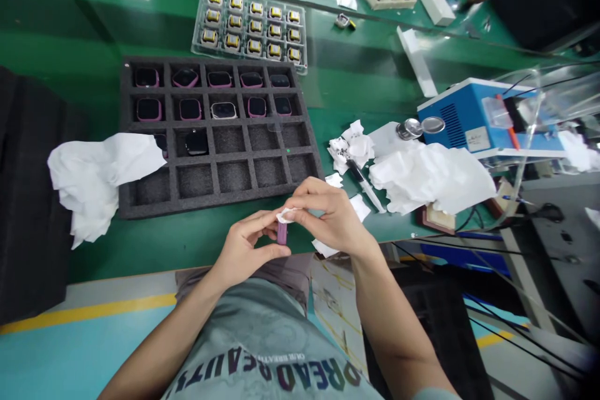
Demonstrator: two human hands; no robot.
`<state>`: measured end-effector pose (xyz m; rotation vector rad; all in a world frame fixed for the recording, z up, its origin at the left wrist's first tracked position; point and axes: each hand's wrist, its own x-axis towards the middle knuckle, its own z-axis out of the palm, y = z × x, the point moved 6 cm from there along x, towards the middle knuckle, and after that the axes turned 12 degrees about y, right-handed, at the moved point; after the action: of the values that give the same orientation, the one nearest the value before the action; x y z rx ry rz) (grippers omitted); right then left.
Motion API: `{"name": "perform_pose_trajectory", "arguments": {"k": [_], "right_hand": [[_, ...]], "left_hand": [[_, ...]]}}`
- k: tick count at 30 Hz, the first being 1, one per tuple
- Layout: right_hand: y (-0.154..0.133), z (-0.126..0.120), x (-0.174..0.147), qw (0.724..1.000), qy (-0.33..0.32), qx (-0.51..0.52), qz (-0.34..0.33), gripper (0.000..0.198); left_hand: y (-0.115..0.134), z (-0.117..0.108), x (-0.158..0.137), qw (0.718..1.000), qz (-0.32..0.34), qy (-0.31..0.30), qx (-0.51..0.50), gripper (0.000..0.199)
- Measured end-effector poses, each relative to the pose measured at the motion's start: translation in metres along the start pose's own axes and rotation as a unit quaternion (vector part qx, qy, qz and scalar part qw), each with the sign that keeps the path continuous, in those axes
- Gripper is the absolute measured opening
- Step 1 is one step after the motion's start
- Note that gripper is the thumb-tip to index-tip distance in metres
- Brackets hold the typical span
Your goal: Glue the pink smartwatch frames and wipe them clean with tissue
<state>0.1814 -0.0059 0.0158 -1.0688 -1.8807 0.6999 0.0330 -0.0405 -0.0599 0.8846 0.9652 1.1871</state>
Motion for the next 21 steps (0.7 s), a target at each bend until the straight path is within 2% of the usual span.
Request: {"name": "perform_pose_trajectory", "arguments": {"k": [5,12,17,21], "right_hand": [[0.012,0.002,0.002,0.999,0.005,0.042,0.021,0.01],[0.012,0.007,0.002,0.998,0.027,0.043,0.037,0.011],[0.007,0.01,0.0,0.998,0.014,0.056,0.023,0.012],[0.016,-0.002,-0.008,0.999,0.025,0.02,0.014,0.012]], "left_hand": [[-0.002,0.0,0.0,1.0,-0.003,-0.004,-0.008,0.057],[-0.006,-0.002,-0.002,0.998,-0.061,-0.011,-0.009,0.059],[-0.003,-0.007,-0.001,0.999,-0.051,0.015,-0.008,0.04],[-0.003,-0.007,-0.002,0.998,-0.05,0.028,-0.012,0.055]]}}
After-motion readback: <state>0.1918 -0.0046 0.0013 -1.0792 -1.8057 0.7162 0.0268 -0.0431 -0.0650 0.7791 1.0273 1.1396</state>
